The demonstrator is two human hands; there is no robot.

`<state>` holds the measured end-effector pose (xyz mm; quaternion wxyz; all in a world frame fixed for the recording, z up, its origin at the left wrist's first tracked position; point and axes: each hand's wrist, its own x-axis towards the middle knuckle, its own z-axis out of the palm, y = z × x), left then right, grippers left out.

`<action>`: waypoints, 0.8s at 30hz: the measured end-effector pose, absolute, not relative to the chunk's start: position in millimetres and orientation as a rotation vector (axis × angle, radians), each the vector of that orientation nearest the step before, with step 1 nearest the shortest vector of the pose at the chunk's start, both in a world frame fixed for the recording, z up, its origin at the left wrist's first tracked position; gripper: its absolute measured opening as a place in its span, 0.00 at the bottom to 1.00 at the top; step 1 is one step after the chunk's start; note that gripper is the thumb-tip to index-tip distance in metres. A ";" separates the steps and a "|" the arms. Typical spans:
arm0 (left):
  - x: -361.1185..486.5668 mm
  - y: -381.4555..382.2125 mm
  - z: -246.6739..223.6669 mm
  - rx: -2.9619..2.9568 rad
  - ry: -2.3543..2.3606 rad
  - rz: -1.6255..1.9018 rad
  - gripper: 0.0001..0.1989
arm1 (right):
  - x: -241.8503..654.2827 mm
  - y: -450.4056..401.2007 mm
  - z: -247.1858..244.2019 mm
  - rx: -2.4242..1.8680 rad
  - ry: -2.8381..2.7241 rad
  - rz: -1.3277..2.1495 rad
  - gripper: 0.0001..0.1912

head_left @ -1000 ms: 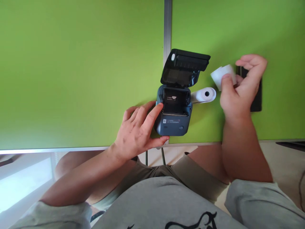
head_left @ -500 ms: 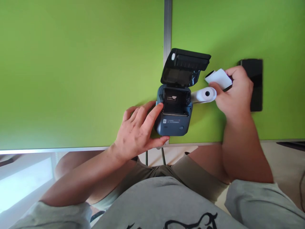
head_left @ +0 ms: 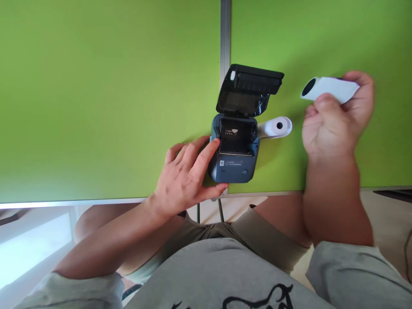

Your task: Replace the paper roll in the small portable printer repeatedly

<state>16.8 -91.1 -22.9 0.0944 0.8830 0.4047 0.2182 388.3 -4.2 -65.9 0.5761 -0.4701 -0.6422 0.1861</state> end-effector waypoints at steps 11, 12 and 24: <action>16.5 -91.3 -23.6 2.600 1.199 0.645 0.44 | 383.4 -18.7 -57.7 -1.324 -1.219 0.701 0.16; 16.4 -91.3 -23.7 2.592 1.199 0.647 0.44 | 379.7 -19.1 -58.3 -1.316 -1.202 0.691 0.15; 16.4 -91.6 -23.6 2.588 1.195 0.651 0.45 | 398.9 -9.0 -71.5 -1.265 -1.272 0.581 0.17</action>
